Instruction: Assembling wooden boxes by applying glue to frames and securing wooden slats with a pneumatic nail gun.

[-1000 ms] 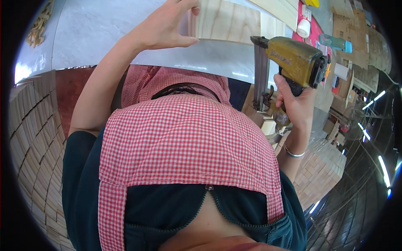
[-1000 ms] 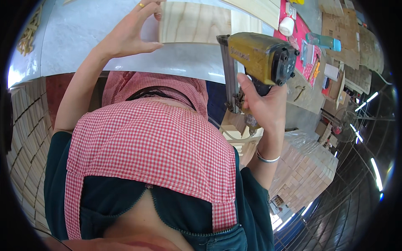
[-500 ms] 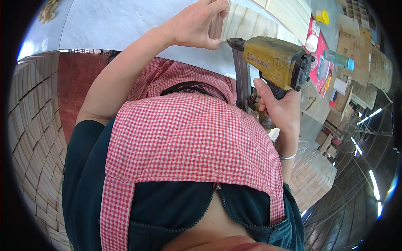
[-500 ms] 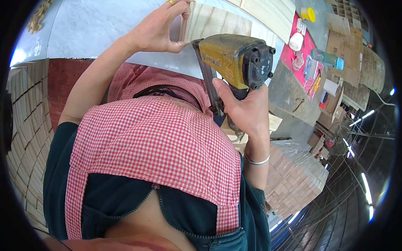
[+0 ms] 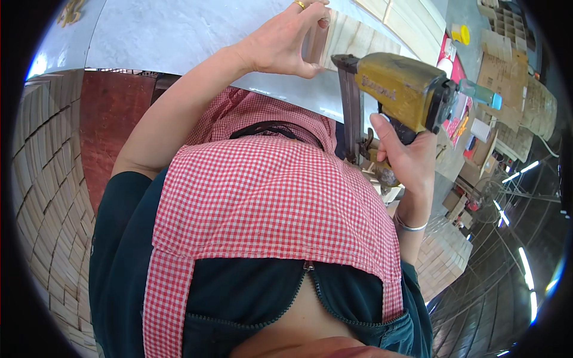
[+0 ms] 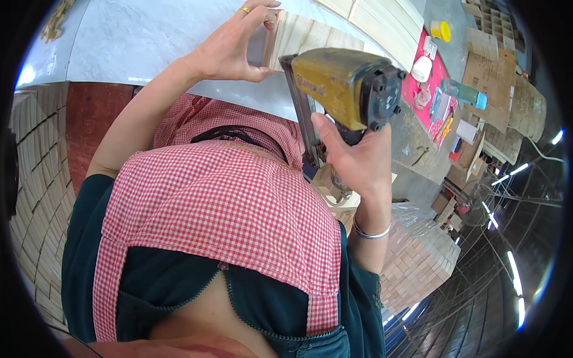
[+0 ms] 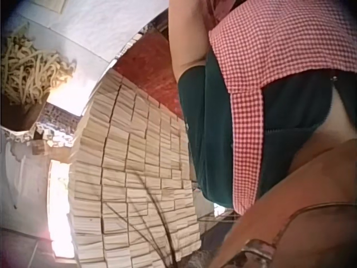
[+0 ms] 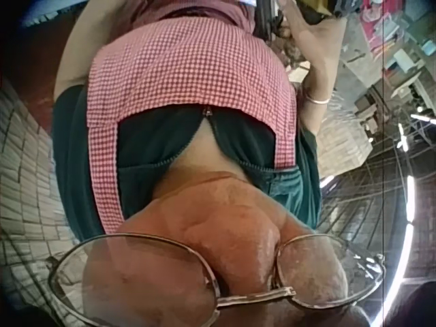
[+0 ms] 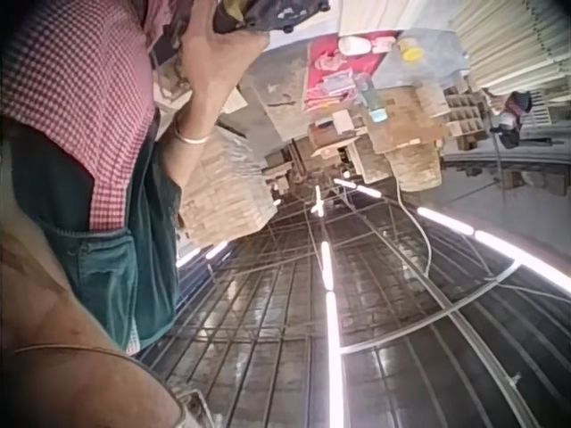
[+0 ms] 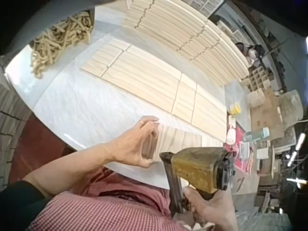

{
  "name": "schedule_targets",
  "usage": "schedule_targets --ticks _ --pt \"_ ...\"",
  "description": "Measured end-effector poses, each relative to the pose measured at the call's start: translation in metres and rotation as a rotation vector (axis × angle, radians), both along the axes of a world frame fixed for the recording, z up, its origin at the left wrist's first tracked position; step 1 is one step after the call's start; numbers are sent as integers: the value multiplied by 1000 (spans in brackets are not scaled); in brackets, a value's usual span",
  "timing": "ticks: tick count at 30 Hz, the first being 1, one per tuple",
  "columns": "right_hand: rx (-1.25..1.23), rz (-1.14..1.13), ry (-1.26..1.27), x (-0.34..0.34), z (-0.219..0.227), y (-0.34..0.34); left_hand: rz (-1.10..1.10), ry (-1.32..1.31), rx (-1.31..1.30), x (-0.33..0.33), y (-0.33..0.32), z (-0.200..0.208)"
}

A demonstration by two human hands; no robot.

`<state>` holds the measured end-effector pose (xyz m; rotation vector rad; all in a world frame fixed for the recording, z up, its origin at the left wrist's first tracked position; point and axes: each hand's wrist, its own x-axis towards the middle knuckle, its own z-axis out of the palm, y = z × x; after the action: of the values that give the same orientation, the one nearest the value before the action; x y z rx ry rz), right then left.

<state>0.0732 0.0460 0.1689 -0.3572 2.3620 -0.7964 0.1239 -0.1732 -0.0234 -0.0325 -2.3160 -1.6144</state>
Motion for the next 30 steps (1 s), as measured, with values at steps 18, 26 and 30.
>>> schedule_targets --ticks 18,26,30 --pt "65 124 32 -26 0 -22 108 17 138 7 6 0" --pt "54 98 64 -53 5 -36 412 -183 84 14 22 9" --pt "32 153 103 -70 1 -42 417 -114 71 14 26 -5"
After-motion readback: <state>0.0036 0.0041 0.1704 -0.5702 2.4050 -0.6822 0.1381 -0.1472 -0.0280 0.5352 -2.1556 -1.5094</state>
